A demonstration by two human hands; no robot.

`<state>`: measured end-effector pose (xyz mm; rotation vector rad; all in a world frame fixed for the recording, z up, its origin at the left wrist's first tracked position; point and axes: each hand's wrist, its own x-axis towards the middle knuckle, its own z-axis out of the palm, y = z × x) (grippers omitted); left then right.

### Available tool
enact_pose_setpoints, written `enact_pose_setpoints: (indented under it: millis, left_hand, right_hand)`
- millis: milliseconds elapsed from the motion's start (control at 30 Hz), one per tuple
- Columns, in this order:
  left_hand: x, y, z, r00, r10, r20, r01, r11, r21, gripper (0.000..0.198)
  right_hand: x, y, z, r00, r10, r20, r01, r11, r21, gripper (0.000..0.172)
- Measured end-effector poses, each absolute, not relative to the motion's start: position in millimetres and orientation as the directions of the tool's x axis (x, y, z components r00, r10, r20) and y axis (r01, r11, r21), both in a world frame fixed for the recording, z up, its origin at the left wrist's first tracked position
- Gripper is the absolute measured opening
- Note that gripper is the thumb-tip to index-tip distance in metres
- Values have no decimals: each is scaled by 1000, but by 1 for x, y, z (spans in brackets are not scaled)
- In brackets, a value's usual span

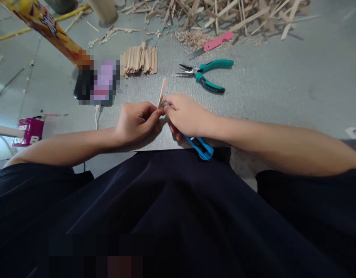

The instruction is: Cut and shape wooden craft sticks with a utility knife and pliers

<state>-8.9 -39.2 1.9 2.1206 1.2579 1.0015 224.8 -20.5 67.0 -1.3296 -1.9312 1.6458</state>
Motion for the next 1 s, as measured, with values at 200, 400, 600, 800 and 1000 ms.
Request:
enact_pose_setpoints:
  millis: [200,400,600,800,1000]
  left_hand:
    - [-7,-38,5,340,873,349,525,-484,700,56]
    - [-5,-38,5,339,924,177,252,-271,929,69]
    - [-9,-36,8,318,944,88,200,-158,967,74]
    - [-11,-31,7,330,939,91,183,-158,970,74]
    - [-11,-28,8,376,923,86,155,-154,976,76]
  right_hand:
    - [225,-17,67,-555,762,-334,444,-69,-894,30]
    - [224,-14,76,-536,765,-357,461,-89,-883,35]
    - [227,-12,84,-585,748,-313,401,-68,-914,42]
    - [231,-7,80,-615,728,-303,373,-70,-925,39]
    - [235,0,73,-657,694,-295,352,-65,-934,38]
